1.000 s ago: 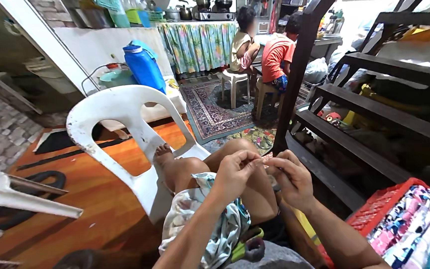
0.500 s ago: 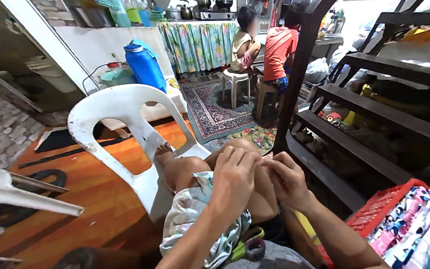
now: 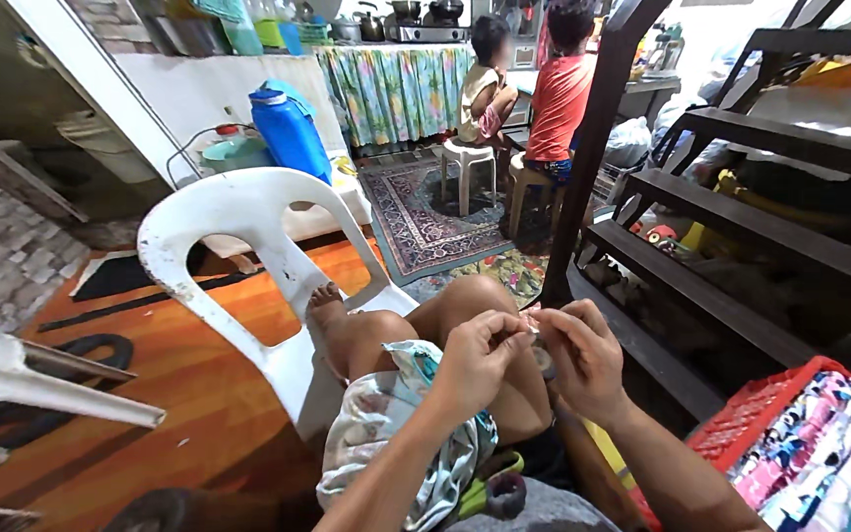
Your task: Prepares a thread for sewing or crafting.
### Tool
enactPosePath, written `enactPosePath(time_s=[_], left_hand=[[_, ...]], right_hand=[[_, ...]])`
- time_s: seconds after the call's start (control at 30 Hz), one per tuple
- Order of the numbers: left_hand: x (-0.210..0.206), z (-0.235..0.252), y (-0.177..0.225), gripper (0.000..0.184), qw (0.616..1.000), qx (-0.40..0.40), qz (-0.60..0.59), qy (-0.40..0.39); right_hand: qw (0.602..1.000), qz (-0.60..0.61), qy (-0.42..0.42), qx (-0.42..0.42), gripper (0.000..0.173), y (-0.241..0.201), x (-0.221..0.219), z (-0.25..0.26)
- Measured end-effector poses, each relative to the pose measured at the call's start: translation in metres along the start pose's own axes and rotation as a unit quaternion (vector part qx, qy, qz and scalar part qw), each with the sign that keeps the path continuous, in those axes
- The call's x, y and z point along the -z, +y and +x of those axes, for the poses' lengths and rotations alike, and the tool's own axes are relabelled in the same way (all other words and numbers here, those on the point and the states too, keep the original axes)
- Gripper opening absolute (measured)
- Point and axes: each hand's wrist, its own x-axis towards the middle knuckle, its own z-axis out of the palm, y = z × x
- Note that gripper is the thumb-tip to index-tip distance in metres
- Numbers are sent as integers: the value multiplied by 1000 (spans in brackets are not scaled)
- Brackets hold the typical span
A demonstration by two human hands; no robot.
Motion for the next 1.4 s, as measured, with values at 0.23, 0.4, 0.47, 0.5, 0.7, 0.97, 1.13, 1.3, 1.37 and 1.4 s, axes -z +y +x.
enactPosePath(time_s=[0.23,0.4,0.47,0.5,0.7,0.97,1.13,1.3,1.37,1.4], left_hand=[[1,-1,-3,22,888,-252,368,114],[17,5,7,16,930,-220,277,103],[22,7,7,14,967,-163,178,81],[23,7,5,13,979,-136,137,69],[5,-1,1,16,995,-84,46,37],[-18,-5,-4,13,965,-170,150,136],[-31,-1,-1,14,969,-162,115,147],[-40,6,0,12,977,-132,30,164],[-44,8,0,14,972,-151,44,172],[-45,9,-1,14,969,-162,61,174]], right_hand=[[990,-116,-77,36,22,3,3,3],[990,28,-136,16,21,-1,14,8],[989,86,-123,-6,20,-4,17,10],[988,105,-111,-15,19,-5,18,10],[993,108,-30,-36,19,-8,8,4],[997,-66,44,14,21,-4,-6,-3],[994,-87,74,0,22,-1,-9,-3],[991,-96,88,-14,21,4,-9,-3],[991,-94,89,-18,21,5,-8,-2],[991,-97,87,-21,21,5,-8,-2]])
